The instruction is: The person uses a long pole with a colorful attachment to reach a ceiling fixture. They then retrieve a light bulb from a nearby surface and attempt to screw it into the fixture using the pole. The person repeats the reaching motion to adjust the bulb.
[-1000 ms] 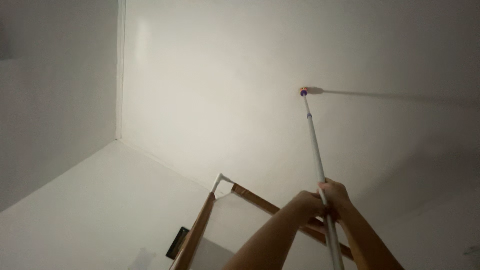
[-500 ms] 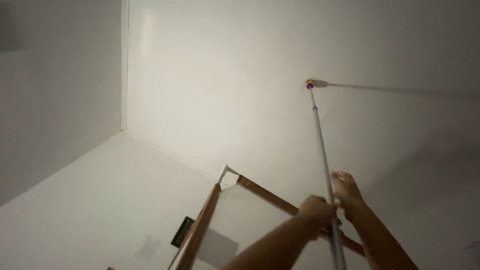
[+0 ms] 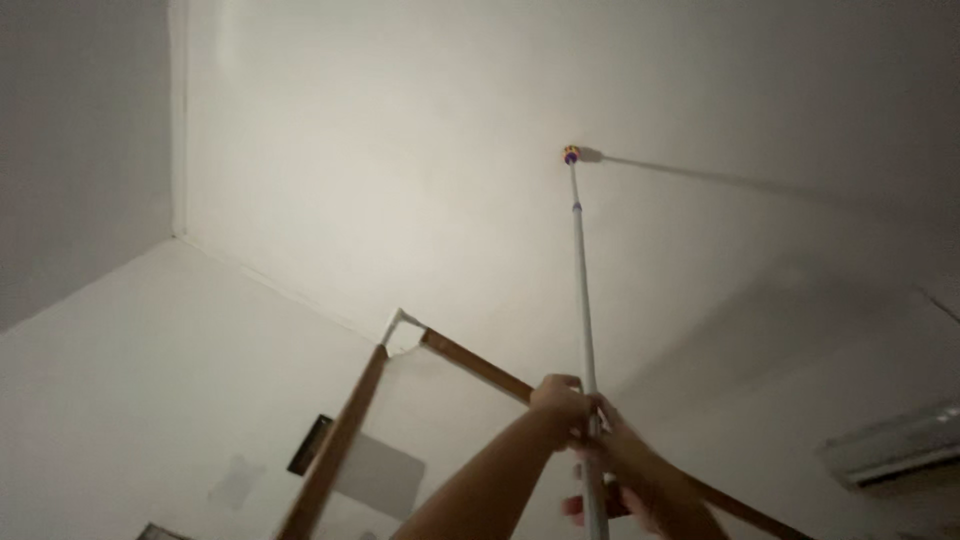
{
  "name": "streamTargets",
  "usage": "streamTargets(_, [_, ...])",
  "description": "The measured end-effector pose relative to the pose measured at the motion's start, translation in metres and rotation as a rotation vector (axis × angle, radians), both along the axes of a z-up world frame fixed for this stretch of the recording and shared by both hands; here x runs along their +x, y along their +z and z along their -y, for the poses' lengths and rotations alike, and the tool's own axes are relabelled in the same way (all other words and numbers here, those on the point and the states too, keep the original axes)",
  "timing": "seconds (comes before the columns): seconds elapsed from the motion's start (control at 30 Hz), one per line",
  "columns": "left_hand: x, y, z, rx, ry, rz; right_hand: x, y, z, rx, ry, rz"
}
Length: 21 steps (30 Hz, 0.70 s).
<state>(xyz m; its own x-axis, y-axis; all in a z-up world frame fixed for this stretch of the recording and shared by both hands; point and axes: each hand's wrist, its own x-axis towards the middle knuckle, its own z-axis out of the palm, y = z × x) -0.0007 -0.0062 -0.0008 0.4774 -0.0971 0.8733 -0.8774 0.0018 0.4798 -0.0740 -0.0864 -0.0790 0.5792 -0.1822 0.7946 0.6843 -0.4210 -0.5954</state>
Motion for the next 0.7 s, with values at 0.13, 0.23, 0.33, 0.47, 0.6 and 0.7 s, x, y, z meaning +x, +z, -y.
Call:
streamTargets(0.13, [0.019,0.006,0.029,-0.098,-0.060,0.024,0.044,-0.011,0.009,0.110,0.115,0.221])
streamTargets(0.23, [0.042,0.016,0.037,-0.028,0.024,0.060,0.066,-0.006,0.016,0.134,-0.012,0.217])
streamTargets(0.33, [0.050,0.022,0.039,-0.034,0.125,0.113,0.073,-0.013,0.012,0.106,-0.195,0.204])
streamTargets(0.47, [0.039,0.028,0.029,-0.082,0.169,0.128,0.078,-0.016,0.008,0.296,-0.173,0.198])
streamTargets(0.6, [0.024,0.025,0.034,-0.027,0.210,0.064,0.089,-0.013,0.025,0.372,0.145,0.189])
streamTargets(0.7, [0.031,0.027,0.041,-0.031,0.267,0.129,0.102,0.005,0.045,0.408,0.335,0.120])
